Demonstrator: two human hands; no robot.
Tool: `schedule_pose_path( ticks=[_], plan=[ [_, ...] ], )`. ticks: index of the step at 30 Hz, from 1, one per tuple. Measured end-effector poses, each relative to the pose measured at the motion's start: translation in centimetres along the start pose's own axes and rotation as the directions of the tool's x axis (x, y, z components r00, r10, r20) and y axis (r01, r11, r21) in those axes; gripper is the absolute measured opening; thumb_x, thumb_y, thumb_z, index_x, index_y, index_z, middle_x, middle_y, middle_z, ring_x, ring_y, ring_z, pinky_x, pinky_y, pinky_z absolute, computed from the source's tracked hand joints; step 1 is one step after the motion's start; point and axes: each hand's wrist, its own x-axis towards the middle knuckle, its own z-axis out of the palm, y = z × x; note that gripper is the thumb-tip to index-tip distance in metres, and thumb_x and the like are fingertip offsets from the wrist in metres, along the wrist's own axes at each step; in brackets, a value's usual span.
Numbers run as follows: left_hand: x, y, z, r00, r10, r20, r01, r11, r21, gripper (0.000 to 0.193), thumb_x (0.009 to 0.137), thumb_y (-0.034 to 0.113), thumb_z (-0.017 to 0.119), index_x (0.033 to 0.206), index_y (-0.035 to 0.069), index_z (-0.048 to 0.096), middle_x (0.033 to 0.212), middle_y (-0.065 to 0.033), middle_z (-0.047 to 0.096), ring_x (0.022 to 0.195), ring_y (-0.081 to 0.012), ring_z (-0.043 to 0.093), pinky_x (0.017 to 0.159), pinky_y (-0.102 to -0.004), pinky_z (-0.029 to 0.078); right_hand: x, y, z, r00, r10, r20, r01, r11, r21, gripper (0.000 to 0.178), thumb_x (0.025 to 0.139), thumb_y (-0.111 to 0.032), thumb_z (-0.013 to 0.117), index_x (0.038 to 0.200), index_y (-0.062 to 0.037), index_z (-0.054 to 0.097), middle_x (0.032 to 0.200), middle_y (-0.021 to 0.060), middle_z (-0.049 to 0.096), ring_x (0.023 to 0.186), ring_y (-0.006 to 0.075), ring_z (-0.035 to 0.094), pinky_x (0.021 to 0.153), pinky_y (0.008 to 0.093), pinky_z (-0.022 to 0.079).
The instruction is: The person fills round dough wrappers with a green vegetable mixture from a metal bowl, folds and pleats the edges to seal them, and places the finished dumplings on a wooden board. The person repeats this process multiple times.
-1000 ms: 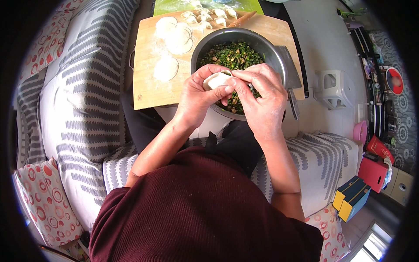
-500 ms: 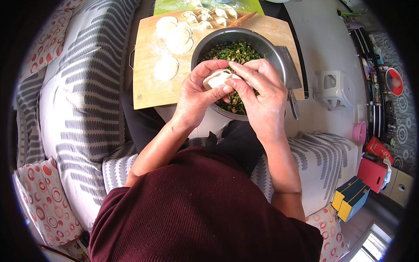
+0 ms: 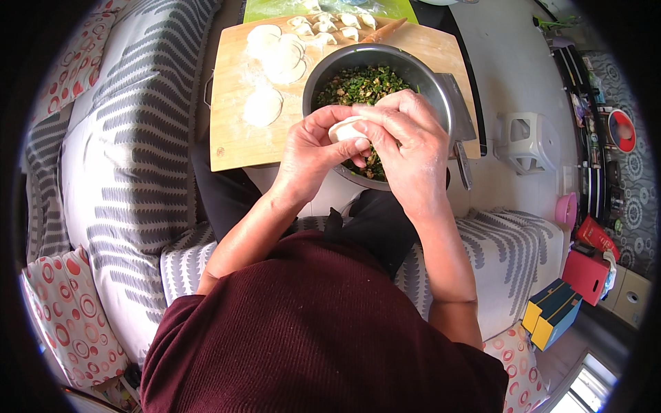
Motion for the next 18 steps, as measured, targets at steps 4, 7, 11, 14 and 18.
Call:
schedule_pose_path(
  ticks=[4, 7, 11, 14, 18],
  plan=[
    [-0.2, -0.2, 0.2, 1.0, -0.011, -0.016, 0.01, 0.999, -0.043, 0.029, 0.084, -0.001, 0.07, 0.112, -0.002, 0.061, 0.092, -0.0081, 0.068, 0.074, -0.0122, 0.065, 0.066, -0.0243, 0.056, -0.4, 0.4, 0.2, 0.997, 0.07, -0.026, -0.068, 0.996, 0.063, 0.018, 0.078, 0.001, 0.071, 0.095, -0.0024, 0.072, 0.084, 0.007, 0.062, 0.076, 0.0183, 0.06, 0.068, 0.0299, 0.05],
    [-0.1, 0.0, -0.6, 0.998, -0.055, -0.004, 0.055, 0.998, 0.034, 0.029, 0.085, -0.002, 0.069, 0.113, -0.002, 0.061, 0.094, -0.0081, 0.068, 0.075, -0.0119, 0.065, 0.066, -0.0242, 0.056, 0.1, 0.0, 0.5, 0.999, 0.038, -0.018, -0.038, 0.999, 0.021, 0.013, 0.078, 0.002, 0.07, 0.091, -0.0011, 0.071, 0.082, 0.0073, 0.062, 0.075, 0.0179, 0.061, 0.067, 0.0292, 0.05],
    [-0.5, 0.9, 0.0, 0.998, -0.061, -0.028, 0.065, 0.98, 0.189, 0.04, 0.084, 0.004, 0.072, 0.121, -0.001, 0.059, 0.091, -0.0053, 0.067, 0.074, -0.0105, 0.064, 0.065, -0.0224, 0.053, 0.4, 0.1, 0.3, 0.999, 0.035, 0.034, -0.038, 0.994, 0.106, 0.006, 0.081, 0.002, 0.069, 0.087, 0.0008, 0.07, 0.081, 0.007, 0.062, 0.073, 0.0154, 0.06, 0.067, 0.0278, 0.049],
    [-1.0, 0.4, 0.3, 0.982, 0.187, 0.037, -0.19, 0.939, 0.288, 0.051, 0.092, 0.029, 0.065, 0.131, -0.001, 0.054, 0.085, -0.0027, 0.066, 0.069, -0.0086, 0.06, 0.06, -0.0189, 0.046, 0.4, 0.3, 0.6, 0.98, 0.192, 0.057, -0.2, 0.921, 0.334, 0.004, 0.084, -0.001, 0.069, 0.087, 0.0019, 0.07, 0.081, 0.0049, 0.062, 0.074, 0.0117, 0.059, 0.066, 0.0258, 0.048],
    [-0.6, 1.3, 0.5, 0.998, 0.057, -0.01, -0.055, 0.993, 0.102, 0.058, 0.104, 0.045, 0.033, 0.131, -0.002, 0.052, 0.086, -0.0043, 0.064, 0.064, -0.0075, 0.056, 0.056, -0.0184, 0.048, 0.1, -0.2, 1.3, 0.927, 0.34, 0.159, -0.373, 0.788, 0.49, 0.015, 0.088, -0.012, 0.068, 0.097, 0.0006, 0.068, 0.096, 0.0046, 0.061, 0.084, 0.0103, 0.059, 0.071, 0.0233, 0.047]
  ],
)
